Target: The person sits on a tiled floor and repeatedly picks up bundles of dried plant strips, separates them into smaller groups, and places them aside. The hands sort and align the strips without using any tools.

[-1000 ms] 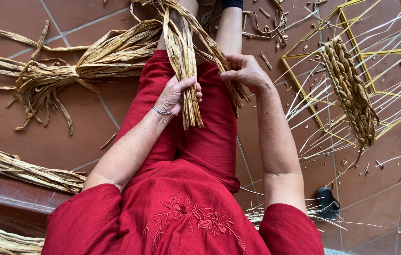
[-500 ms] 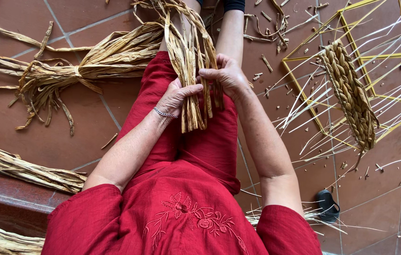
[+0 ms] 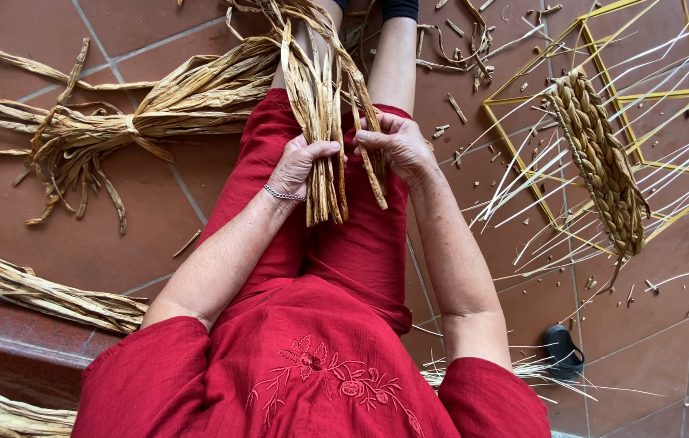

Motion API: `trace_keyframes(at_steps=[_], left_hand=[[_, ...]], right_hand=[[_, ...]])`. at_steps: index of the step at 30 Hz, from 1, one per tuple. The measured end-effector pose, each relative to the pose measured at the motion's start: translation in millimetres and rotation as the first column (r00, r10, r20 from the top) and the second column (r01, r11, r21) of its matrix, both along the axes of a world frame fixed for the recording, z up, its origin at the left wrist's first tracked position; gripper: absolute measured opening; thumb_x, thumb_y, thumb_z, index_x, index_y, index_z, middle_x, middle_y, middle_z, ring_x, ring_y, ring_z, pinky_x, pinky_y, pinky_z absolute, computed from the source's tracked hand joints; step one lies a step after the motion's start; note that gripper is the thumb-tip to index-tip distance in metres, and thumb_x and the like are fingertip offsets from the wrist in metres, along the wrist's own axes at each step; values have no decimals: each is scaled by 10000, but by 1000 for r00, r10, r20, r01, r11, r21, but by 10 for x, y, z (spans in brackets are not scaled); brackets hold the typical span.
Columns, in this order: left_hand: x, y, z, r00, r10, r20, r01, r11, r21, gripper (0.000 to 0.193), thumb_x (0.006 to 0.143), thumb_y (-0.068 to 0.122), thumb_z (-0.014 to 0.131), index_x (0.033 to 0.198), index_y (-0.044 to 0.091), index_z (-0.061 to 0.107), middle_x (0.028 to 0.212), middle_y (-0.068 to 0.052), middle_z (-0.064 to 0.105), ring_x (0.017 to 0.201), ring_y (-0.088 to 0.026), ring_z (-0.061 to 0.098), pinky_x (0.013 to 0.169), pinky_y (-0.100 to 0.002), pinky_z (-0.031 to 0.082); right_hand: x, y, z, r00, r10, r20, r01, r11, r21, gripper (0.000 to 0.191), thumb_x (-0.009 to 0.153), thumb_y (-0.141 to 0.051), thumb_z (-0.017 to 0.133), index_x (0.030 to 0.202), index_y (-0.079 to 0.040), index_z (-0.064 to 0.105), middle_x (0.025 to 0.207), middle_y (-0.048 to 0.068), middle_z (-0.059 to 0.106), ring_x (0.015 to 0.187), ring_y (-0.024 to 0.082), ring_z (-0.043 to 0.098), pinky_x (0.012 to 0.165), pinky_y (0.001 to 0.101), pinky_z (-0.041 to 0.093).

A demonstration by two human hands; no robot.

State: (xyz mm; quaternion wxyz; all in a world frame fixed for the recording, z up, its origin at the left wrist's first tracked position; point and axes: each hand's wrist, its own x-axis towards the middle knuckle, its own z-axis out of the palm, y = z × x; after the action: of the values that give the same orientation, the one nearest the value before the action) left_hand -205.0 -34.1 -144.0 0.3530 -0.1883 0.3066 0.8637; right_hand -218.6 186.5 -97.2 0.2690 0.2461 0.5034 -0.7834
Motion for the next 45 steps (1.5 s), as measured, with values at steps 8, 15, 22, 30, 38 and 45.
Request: trace_keyframes(at_steps=[8, 15, 22, 30, 38, 45], left_hand=[[-12, -28, -64, 999, -24, 39, 24, 1000, 0, 180, 971, 80, 681, 1128, 17, 620, 899, -112, 738, 750, -202, 737, 686, -394, 663], [-44, -117, -25, 999, 16, 34, -19, 997, 80, 269, 995, 151, 703, 1225, 38, 619, 869, -50, 671, 705, -136, 670, 623, -308, 615], [-182, -214, 200, 1000, 27, -17, -25, 997, 72, 277, 979, 135, 725, 1216, 39, 618, 866, -49, 671, 703, -135, 674, 614, -302, 611], [-456, -1526, 701, 978, -192, -75, 165, 948, -273, 217, 916, 122, 727, 1095, 40, 636, 853, -78, 737, 667, -152, 722, 618, -311, 629], [-188, -3700, 1134, 994, 54, -95, -98, 822, -561, 165, 933, 156, 749, 1005, 87, 616, 725, 0, 624, 513, -60, 542, 432, -222, 444], [903, -5718, 2005, 851, 319, -417, -522, 424, -741, 226, 1070, 251, 734, 1083, 66, 605, 838, -43, 641, 604, -78, 582, 516, -231, 522]], right_hand=[[-91, 199, -46, 998, 28, -53, -19, 984, 175, 170, 985, -79, 692, 1132, -5, 650, 905, 147, 748, 690, 176, 688, 605, 335, 582], [-294, 62, -40, 794, 568, -215, 47, 296, 954, 214, 907, -147, 750, 1107, -95, 694, 1029, 157, 695, 962, 317, 687, 874, 447, 562], [-449, -293, -95, 716, 697, -43, 154, -98, 983, 170, 822, -197, 751, 965, -131, 688, 1021, 140, 651, 1066, 372, 578, 859, 519, 496], [-777, 235, 120, 703, 688, -181, 164, 91, 982, 92, 948, -64, 546, 984, -75, 629, 883, 225, 684, 847, 461, 662, 739, 567, 515], [-1141, 307, 285, 880, 475, -20, -113, 250, 962, 215, 990, -221, 613, 1016, -33, 714, 748, 137, 637, 653, 245, 600, 601, 416, 488], [-1287, -226, 418, 943, 319, -100, -181, 739, 649, 195, 1067, -119, 578, 1147, 17, 692, 755, 22, 551, 559, 84, 467, 476, 250, 412]])
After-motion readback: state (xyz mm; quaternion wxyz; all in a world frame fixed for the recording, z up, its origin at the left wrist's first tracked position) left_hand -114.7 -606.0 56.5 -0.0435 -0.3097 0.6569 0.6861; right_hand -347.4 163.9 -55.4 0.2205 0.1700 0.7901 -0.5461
